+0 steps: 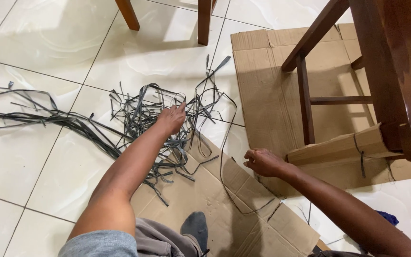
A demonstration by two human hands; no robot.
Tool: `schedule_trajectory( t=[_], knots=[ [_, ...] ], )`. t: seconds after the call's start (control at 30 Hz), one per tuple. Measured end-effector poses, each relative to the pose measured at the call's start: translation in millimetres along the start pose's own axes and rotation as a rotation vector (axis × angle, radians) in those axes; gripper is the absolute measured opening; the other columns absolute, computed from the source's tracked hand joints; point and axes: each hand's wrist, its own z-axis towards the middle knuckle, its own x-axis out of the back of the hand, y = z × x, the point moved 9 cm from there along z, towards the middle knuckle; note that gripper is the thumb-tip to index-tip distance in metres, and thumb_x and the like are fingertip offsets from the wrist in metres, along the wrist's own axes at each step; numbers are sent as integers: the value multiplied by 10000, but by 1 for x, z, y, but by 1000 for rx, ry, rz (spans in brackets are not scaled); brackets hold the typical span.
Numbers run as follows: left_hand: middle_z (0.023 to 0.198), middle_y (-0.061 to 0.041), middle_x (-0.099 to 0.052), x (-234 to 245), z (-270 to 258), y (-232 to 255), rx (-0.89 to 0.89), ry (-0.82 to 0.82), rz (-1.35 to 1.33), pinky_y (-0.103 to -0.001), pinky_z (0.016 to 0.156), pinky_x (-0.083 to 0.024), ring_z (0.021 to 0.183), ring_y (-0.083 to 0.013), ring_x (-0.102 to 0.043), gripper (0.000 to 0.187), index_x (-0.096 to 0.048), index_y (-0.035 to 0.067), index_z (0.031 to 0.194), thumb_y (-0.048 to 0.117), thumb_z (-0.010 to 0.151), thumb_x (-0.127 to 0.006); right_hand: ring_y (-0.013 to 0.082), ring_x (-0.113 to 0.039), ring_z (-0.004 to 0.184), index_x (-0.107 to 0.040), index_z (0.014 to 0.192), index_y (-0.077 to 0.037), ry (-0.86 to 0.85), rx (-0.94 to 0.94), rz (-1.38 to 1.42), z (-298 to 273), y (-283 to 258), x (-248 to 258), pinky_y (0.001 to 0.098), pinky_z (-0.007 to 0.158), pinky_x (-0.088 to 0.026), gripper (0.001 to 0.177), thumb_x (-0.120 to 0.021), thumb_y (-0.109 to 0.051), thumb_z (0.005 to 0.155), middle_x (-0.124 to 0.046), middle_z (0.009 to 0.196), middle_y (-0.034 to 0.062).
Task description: The person wipes a wooden chair with a cloth, wraps its legs in cardboard secured with black ties, and then places a large cardboard sheet over the seat.
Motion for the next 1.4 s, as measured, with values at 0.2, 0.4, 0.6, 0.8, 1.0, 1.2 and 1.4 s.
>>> schedule_trajectory(
  t=[0.2, 0.4, 0.6, 0.8, 1.0, 1.2, 1.4],
  knots=[
    [1442, -85, -496, -4, 29, 4, 45, -50, 55, -535, 785, -623, 1086, -342, -642, 272, -745, -23, 1091, 38, 890, -572, 292, -718, 1128, -697, 1220, -197, -69, -100, -69, -4, 31, -12, 474, 944, -560, 359, -589, -427, 966, -760, 1097, 65],
    [1315, -70, -605, -22, 47, 3, 89, -139, 137, -501, 839, -598, 1184, -314, -614, 321, -766, 48, 1109, 103, 976, -479, 378, -707, 1086, -715, 1161, -150, -64, -152, -11, -24, 51, -14, 541, 928, -548, 322, -557, -344, 959, -760, 1068, 128],
    [1081, -54, -753, -17, 69, 3, 30, -148, 235, -472, 901, -537, 1162, -283, -623, 293, -804, 139, 1013, 184, 963, -519, 364, -699, 1080, -708, 1154, -182, -47, -145, -7, -35, 77, -13, 529, 912, -561, 310, -556, -367, 957, -743, 1054, 108],
    [789, -62, -762, 1, 121, 38, -73, 394, 172, -419, 793, -524, 923, -274, -697, 185, -792, 162, 822, 120, 860, -616, 399, -718, 1010, -709, 1080, -121, 93, -89, 98, -44, 86, -2, 542, 845, -574, 279, -558, -316, 950, -732, 988, 166],
    [795, -97, -771, 130, 74, 207, -425, 518, -13, -455, 884, -541, 886, -288, -732, 136, -728, 136, 876, 76, 815, -623, 384, -743, 926, -678, 1037, -114, 415, 51, 193, -81, 59, 50, 492, 769, -610, 147, -577, -180, 952, -724, 946, 141],
    [883, -202, -748, 165, 11, 336, -641, 9, -375, -546, 852, -577, 891, -409, -747, 194, -600, 51, 1027, 123, 850, -569, 345, -719, 996, -629, 1193, -119, 806, 125, 252, -120, 73, 63, 417, 801, -619, 276, -672, -122, 919, -654, 1086, 106],
    [786, -101, -734, 180, 22, 360, -784, 142, -825, -554, 684, -556, 796, -395, -726, 148, -488, 85, 1074, 163, 973, -563, 358, -706, 1097, -445, 1506, -186, 786, -12, 536, -181, 65, 68, 480, 868, -629, 658, -614, -14, 894, -575, 1416, 146]
  ],
)
